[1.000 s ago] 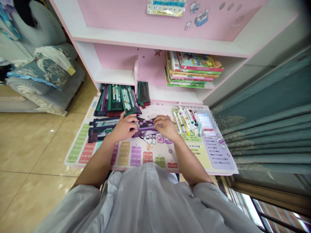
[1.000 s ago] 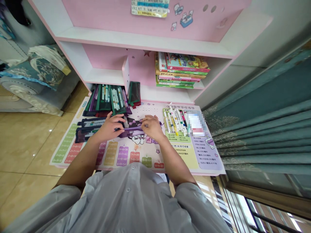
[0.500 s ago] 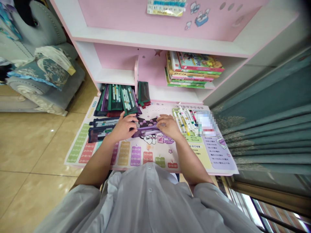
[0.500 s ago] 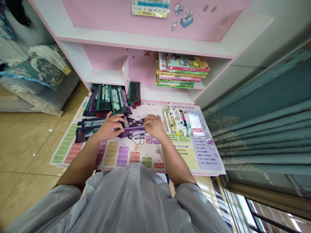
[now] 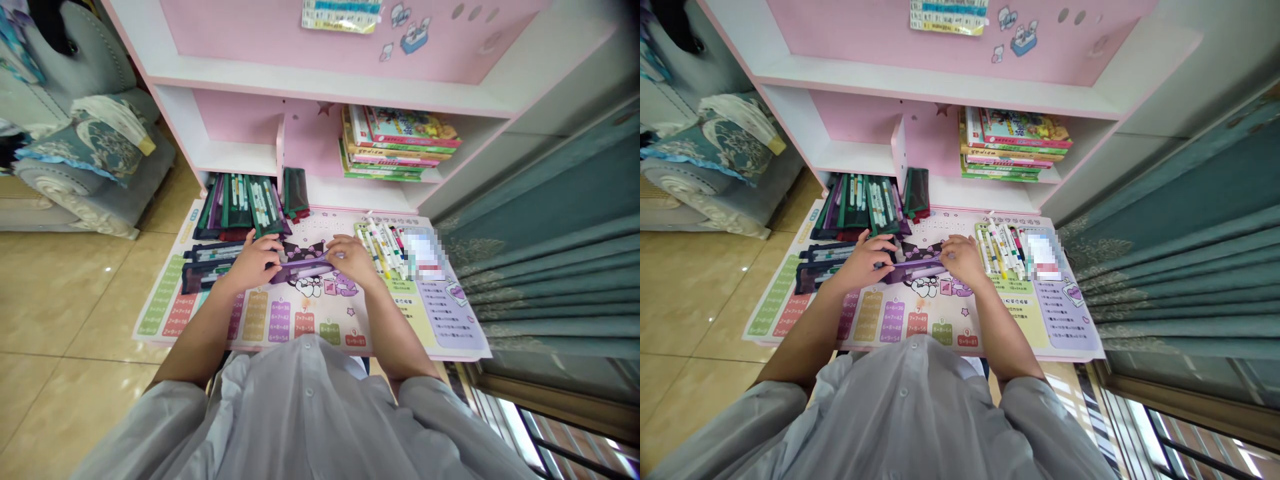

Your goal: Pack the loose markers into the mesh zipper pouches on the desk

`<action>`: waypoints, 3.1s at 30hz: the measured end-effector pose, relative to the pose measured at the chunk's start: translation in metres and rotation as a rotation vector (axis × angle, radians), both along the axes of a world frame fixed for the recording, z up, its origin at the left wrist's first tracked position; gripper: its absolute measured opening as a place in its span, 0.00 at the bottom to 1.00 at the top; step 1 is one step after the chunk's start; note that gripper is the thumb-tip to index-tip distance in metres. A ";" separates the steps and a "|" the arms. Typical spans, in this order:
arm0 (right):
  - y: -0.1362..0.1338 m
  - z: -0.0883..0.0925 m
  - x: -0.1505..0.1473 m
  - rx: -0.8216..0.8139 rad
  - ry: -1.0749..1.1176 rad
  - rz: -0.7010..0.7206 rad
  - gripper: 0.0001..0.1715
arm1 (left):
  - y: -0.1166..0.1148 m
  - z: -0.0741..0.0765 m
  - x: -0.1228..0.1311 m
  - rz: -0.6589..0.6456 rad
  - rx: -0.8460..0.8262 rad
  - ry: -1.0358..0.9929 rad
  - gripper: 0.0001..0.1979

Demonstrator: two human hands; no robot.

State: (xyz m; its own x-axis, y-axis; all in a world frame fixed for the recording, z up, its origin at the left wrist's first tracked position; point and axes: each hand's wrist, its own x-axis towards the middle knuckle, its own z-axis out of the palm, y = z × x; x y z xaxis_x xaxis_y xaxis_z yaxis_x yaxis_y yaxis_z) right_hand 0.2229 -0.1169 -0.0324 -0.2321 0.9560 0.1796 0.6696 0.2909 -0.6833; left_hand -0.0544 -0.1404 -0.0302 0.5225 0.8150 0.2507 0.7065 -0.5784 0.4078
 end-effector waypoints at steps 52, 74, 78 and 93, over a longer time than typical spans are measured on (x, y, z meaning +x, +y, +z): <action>0.008 0.004 0.030 -0.006 -0.032 -0.139 0.08 | -0.001 0.006 -0.002 0.026 -0.041 0.006 0.09; 0.011 0.008 0.038 -0.048 0.039 -0.288 0.07 | 0.000 0.006 -0.003 0.026 -0.049 -0.003 0.09; 0.011 0.006 0.040 -0.046 0.048 -0.304 0.06 | 0.000 0.007 -0.003 0.026 -0.056 -0.007 0.10; 0.010 0.011 0.038 -0.127 0.079 -0.355 0.08 | 0.000 0.007 -0.002 0.036 -0.064 -0.006 0.09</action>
